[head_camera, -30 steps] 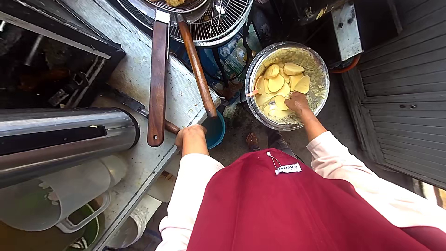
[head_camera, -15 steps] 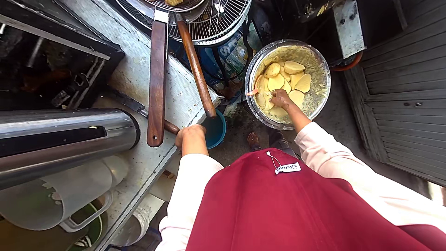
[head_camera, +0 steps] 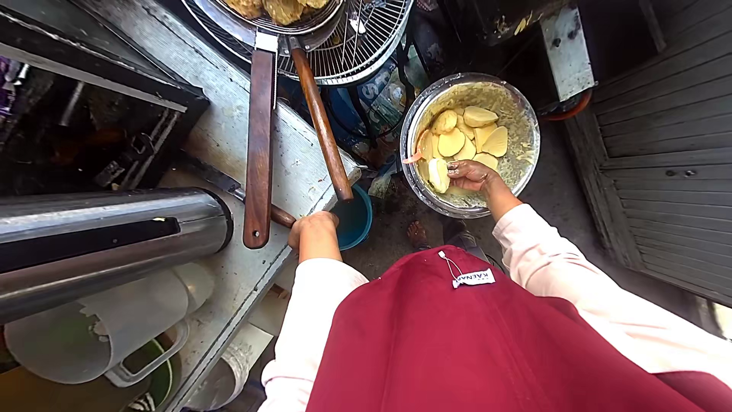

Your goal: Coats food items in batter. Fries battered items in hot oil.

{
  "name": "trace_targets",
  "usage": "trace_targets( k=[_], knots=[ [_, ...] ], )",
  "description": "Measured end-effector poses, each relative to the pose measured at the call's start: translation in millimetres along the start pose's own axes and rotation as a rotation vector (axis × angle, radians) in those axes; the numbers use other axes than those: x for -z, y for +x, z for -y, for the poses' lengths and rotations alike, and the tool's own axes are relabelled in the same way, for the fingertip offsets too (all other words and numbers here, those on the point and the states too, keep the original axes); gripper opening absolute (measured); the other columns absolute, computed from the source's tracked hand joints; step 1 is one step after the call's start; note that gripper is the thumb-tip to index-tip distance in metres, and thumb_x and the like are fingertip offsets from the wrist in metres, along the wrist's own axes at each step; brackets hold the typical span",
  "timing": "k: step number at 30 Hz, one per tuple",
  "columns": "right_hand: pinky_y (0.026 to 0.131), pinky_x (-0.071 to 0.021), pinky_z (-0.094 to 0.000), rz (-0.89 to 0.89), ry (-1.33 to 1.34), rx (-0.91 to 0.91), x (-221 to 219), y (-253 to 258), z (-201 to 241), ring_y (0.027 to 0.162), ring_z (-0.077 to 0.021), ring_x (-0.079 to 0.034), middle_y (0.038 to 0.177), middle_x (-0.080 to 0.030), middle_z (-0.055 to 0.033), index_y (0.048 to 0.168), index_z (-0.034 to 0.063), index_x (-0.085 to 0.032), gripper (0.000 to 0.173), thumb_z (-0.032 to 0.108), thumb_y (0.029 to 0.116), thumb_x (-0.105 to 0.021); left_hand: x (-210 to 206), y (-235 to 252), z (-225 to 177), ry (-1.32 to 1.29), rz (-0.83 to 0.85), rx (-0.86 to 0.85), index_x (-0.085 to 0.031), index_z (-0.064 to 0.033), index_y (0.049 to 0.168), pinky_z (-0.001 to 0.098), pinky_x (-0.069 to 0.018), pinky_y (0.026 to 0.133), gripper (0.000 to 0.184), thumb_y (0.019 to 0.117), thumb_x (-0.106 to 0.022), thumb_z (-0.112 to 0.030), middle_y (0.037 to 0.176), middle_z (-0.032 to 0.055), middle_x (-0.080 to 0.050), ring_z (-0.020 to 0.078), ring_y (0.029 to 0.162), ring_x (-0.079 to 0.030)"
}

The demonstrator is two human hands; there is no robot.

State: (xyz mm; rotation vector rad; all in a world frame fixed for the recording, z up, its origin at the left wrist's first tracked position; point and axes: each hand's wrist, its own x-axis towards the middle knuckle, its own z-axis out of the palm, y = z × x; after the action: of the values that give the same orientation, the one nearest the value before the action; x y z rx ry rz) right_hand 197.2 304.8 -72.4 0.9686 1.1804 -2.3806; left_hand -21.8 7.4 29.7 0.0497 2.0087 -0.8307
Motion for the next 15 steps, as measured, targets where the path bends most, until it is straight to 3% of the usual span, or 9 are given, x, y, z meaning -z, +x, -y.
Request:
trace_targets(
  k=[3,7,10,13,15],
  knots=[
    [0.085,-0.0587,-0.0327,0.082,0.135,0.096,-2.4,1.0,0.7,0.09,-0.0112,-0.07,0.097,-0.074,0.0001,0.106,0.0107,-0.067,0.023,0.004,0.087,-0.057,-0.5,0.5,-0.2,0.017,0.003,-0.001,-0.071,-0.0069,0.116,0.0626,-0.053,0.085,0.049,0.099,-0.053,-0.049,0.12,0.0202,-0.069,0.0385,0.113,-0.067],
    [0.083,-0.0588,-0.0323,0.09,0.301,0.216,-20.7,0.5,-0.3,0.087,-0.0116,-0.071,0.093,-0.075,-0.0003,0.098,0.0138,-0.07,0.014,0.009,0.0868,-0.063,-4.7,10.2,-0.6,0.012,-0.005,-0.013,-0.072,-0.0107,0.118,0.064,-0.052,0.086,0.046,0.0984,-0.054,-0.049,0.121,0.0186,-0.07,0.0378,0.113,-0.067],
    [0.083,-0.0595,-0.0312,0.139,0.417,0.293,-42.2,0.8,-1.2,0.087,-0.0107,-0.072,0.093,-0.076,0.0001,0.098,0.0163,-0.074,0.016,0.015,0.0818,-0.074,-4.1,7.2,0.0,0.01,-0.005,0.001,-0.072,-0.0099,0.118,0.0629,-0.0526,0.086,0.047,0.0982,-0.055,-0.049,0.121,0.0186,-0.07,0.0385,0.114,-0.067],
    [0.081,-0.0597,-0.0313,0.051,0.518,0.313,-46.6,-5.7,-3.6,0.085,-0.0114,-0.072,0.092,-0.076,-0.0007,0.098,0.0154,-0.073,0.016,0.008,0.0842,-0.068,-0.8,-3.7,0.5,0.009,-0.018,0.03,-0.071,-0.0071,0.117,0.0601,-0.0543,0.085,0.05,0.0985,-0.054,-0.051,0.12,0.0191,-0.07,0.0379,0.113,-0.067],
    [0.08,-0.0594,-0.0314,-0.039,0.424,0.287,-39.5,-12.2,-0.7,0.084,-0.0109,-0.071,0.091,-0.075,0.0001,0.099,0.0135,-0.07,0.018,0.005,0.09,-0.057,-0.7,-4.6,0.1,0.018,-0.027,0.026,-0.07,-0.0068,0.117,0.0599,-0.0543,0.084,0.053,0.0987,-0.053,-0.053,0.12,0.0196,-0.07,0.0374,0.111,-0.068]
  ],
)
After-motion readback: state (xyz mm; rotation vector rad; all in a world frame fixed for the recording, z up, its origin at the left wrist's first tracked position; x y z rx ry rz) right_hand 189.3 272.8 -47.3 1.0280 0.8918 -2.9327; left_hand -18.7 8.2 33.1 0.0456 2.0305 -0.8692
